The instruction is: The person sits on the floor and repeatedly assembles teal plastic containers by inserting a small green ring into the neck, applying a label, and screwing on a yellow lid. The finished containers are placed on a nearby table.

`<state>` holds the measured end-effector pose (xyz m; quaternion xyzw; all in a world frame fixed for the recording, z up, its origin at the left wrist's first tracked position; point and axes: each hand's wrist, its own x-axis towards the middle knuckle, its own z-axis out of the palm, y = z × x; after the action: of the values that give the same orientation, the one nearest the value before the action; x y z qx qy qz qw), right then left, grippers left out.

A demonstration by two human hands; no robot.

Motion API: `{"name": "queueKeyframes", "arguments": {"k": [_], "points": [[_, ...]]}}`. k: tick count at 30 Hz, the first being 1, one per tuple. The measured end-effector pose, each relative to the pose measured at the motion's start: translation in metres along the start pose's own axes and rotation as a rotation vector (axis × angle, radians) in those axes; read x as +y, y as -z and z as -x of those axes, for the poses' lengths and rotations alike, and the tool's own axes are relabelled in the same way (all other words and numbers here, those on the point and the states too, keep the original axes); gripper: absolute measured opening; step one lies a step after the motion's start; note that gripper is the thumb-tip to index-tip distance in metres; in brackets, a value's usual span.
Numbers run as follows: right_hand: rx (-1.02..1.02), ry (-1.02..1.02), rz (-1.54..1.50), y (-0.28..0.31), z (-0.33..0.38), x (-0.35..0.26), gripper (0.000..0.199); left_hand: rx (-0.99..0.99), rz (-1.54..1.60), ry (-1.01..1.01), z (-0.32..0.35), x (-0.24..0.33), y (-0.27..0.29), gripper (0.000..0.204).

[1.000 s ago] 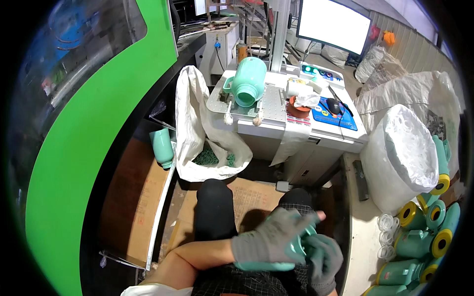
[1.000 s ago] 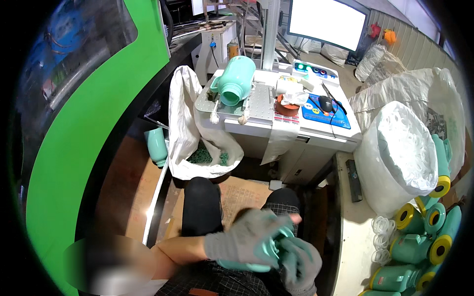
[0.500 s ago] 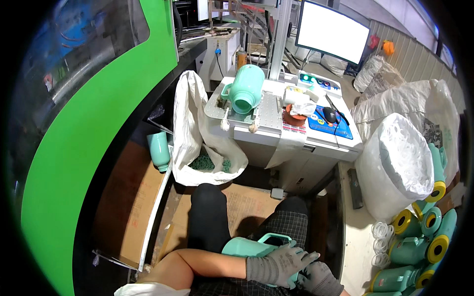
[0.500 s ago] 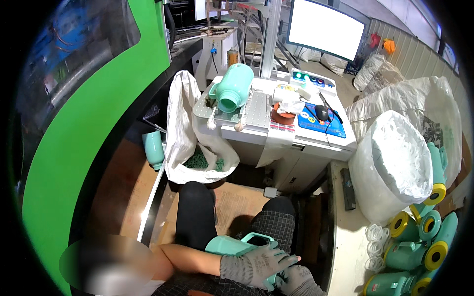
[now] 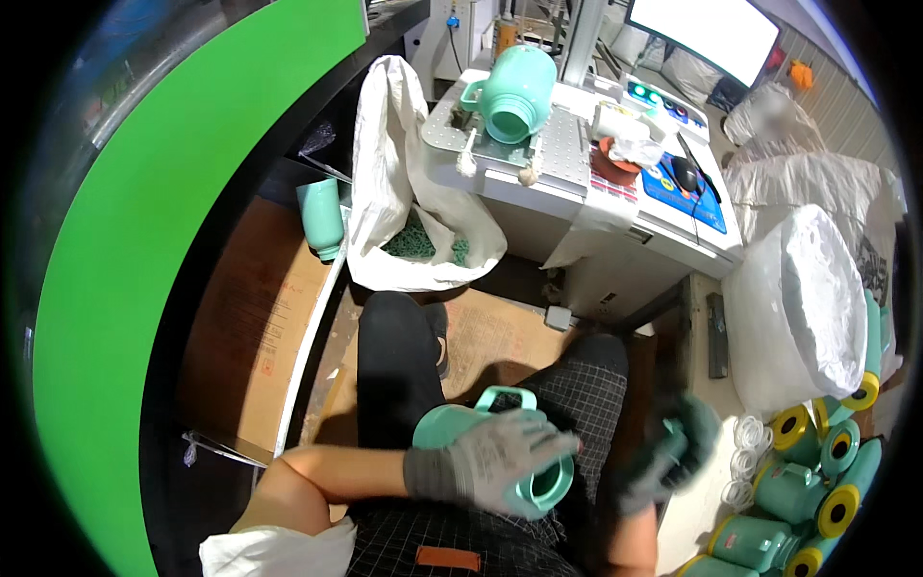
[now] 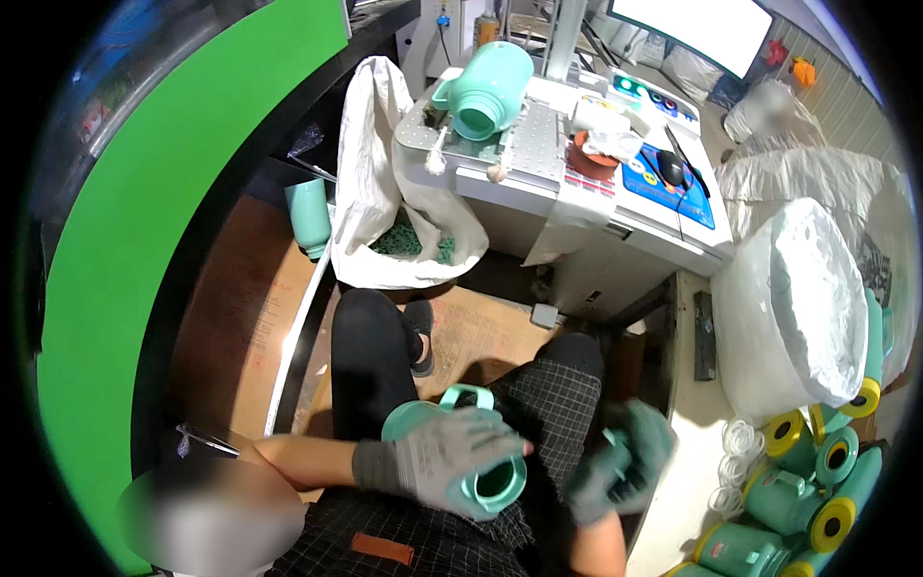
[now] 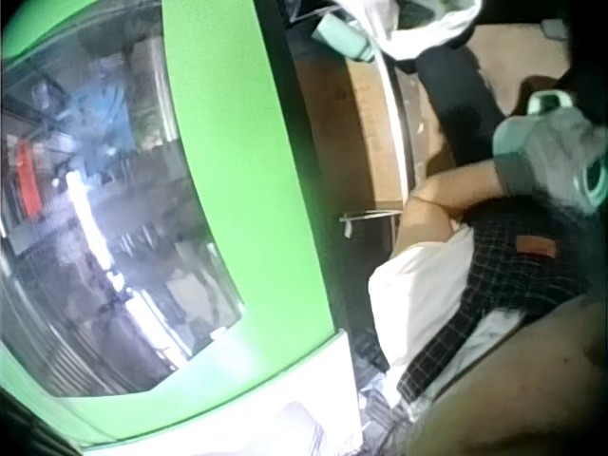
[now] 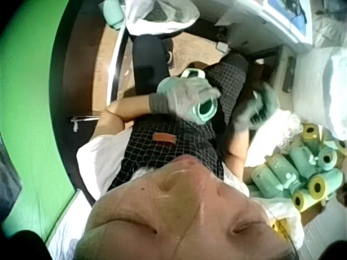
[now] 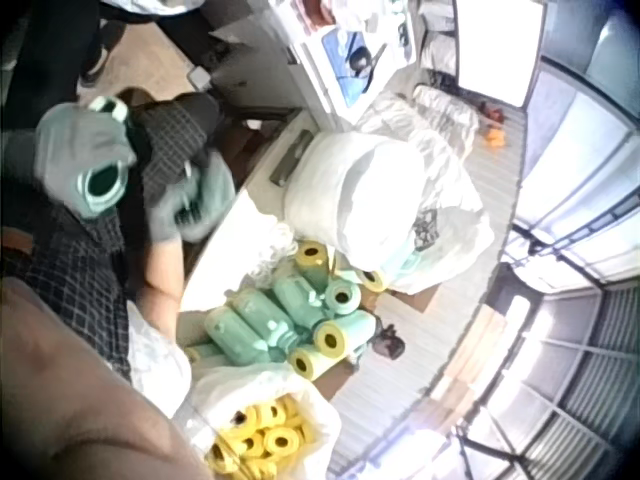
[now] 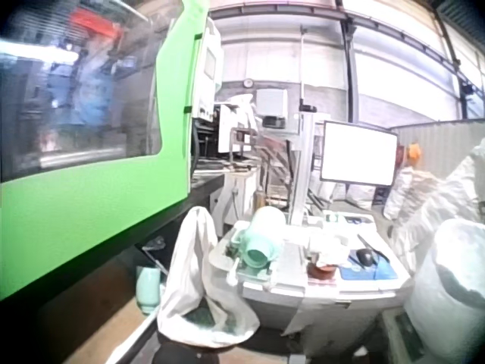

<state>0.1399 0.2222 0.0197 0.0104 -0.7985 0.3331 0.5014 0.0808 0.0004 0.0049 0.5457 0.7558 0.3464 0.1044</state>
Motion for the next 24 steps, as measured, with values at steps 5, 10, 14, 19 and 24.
{"name": "queueKeyframes", "arguments": {"k": [5, 10, 14, 19, 24], "points": [[-0.549, -0.193, -0.314, -0.185, -0.040, 0.016, 0.087, 0.103, -0.045, 0.050, 0.019, -0.003, 0.007, 0.088], [-0.405, -0.401, -0.356, -0.192, -0.020, 0.034, 0.078, 0.259, -0.010, -0.041, 0.004, -0.010, 0.010, 0.069], [-0.364, -0.384, -0.321, -0.123, 0.036, 0.049, 0.064, 0.267, 0.016, 0.074, 0.001, -0.014, 0.025, 0.073], [0.016, -0.436, 0.195, 0.025, 0.080, 0.102, 0.024, 0.173, 0.180, 0.196, -0.019, -0.027, 0.032, 0.079], [0.455, -0.965, 0.140, 0.139, 0.115, 0.164, 0.020, 0.142, 0.203, 0.168, -0.026, -0.024, 0.009, 0.080]]}}
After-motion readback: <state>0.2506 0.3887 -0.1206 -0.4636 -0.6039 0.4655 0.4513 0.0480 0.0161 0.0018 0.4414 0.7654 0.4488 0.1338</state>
